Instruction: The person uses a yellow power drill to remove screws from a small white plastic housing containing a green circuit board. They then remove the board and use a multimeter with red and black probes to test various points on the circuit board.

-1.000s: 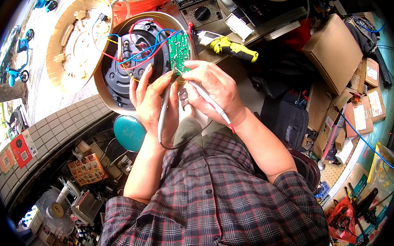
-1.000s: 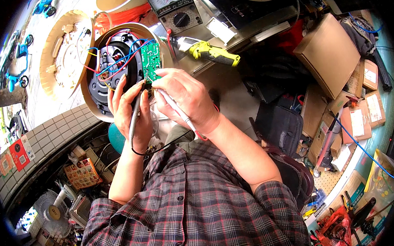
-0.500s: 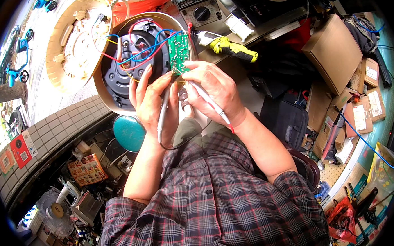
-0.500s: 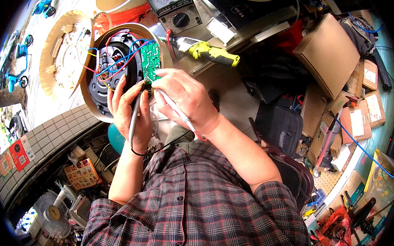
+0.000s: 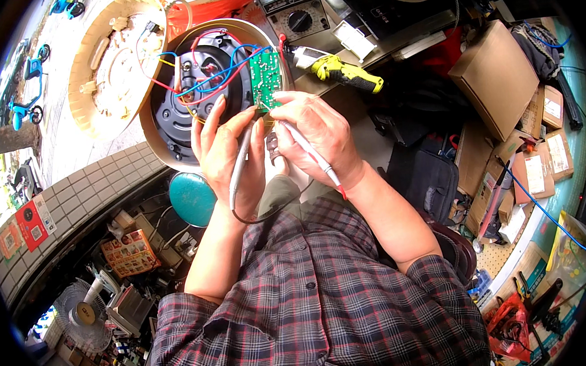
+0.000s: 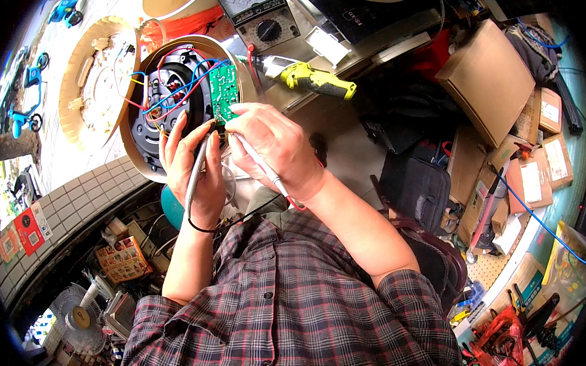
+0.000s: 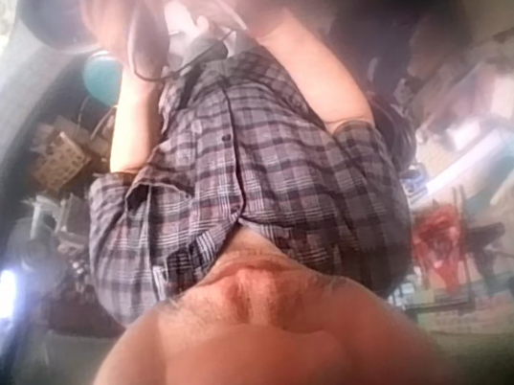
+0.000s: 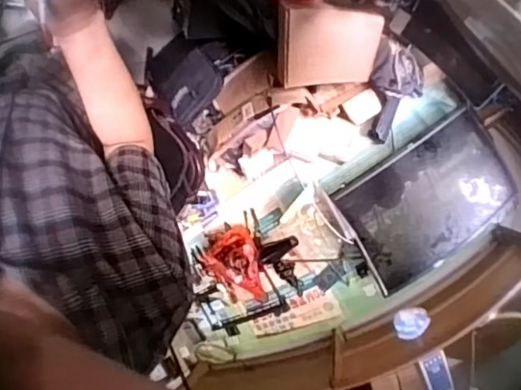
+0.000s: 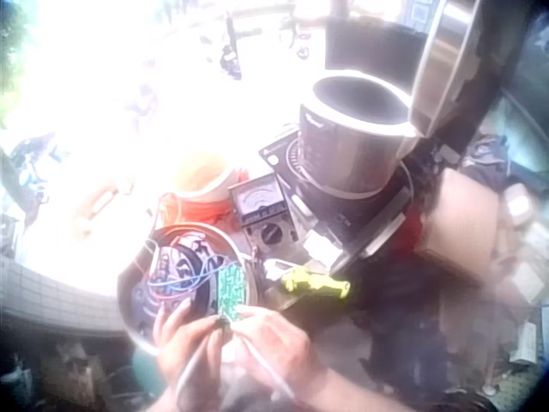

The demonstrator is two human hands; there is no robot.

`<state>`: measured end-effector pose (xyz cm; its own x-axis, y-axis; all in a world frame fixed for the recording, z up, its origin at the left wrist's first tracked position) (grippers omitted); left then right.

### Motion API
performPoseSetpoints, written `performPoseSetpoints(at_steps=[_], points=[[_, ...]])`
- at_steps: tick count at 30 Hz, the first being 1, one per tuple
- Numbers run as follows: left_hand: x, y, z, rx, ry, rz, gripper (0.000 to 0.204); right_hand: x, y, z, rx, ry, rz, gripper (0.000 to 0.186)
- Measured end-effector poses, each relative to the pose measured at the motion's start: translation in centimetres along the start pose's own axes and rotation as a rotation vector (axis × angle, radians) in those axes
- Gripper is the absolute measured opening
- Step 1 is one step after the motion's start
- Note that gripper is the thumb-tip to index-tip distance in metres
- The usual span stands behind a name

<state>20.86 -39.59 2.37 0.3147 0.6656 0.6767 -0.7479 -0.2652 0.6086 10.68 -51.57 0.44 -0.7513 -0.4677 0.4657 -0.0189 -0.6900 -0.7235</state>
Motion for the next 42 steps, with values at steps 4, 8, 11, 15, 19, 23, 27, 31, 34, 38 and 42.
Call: performPoseSetpoints(at_steps=[4, 8, 11, 15, 19, 23, 27, 31, 34, 38, 42], points=[[0.0, 0.2, 0.2, 0.004, -0.002, 0.005, 0.021, 0.0, 0.0, 0.1, 0.001, 0.0, 0.008, 0.023], [0.1, 0.3, 0.4, 0.007, -0.007, 0.013, 0.019, 0.1, 0.0, 0.1, 0.0, -0.001, 0.008, 0.023], [0.1, 0.5, 0.6, 0.007, -0.014, 0.011, 0.019, 0.1, -0.1, 0.2, 0.002, 0.001, 0.005, 0.023], [0.1, 0.5, 0.7, 0.009, -0.021, -0.002, 0.019, 0.1, 0.0, 0.2, 0.003, 0.007, 0.002, 0.023], [0.2, 0.3, 0.6, 0.029, -0.018, -0.004, 0.019, 0.0, 0.0, 0.2, 0.004, 0.01, 0.001, 0.023], [0.3, 0.3, 0.9, 0.051, -0.054, -0.005, 0.018, 0.0, 0.0, 0.2, 0.004, 0.005, -0.01, 0.023], [0.5, 0.4, 1.3, 0.051, -0.082, -0.024, 0.017, 0.1, -0.1, 0.2, 0.009, 0.013, -0.011, 0.022], [0.6, 0.7, 1.6, 0.052, -0.124, -0.011, 0.013, 0.0, 0.0, 0.1, 0.007, 0.011, -0.009, 0.022], [0.6, 0.6, 1.6, 0.055, -0.127, -0.015, 0.013, 0.1, 0.0, 0.1, 0.005, 0.006, -0.002, 0.022], [0.7, 0.7, 1.6, 0.061, -0.129, -0.015, 0.012, 0.1, 0.0, 0.1, 0.0, 0.007, 0.006, 0.022], [0.6, 0.2, 1.5, 0.046, -0.091, -0.028, 0.016, -0.1, 0.1, 0.0, -0.004, 0.006, 0.009, 0.022]])
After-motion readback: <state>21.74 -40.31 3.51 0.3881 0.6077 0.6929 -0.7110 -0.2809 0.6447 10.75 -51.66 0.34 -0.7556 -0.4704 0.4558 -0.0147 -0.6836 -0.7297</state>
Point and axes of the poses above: each hand's wrist, its own z-axis towards the middle knuckle, its own x-axis out of the back of the hand, y = z × x, the point moved 6 cm from there along z, towards the middle knuckle, and after that the axes turned 10 degrees about -z, right-handed, at the moved point
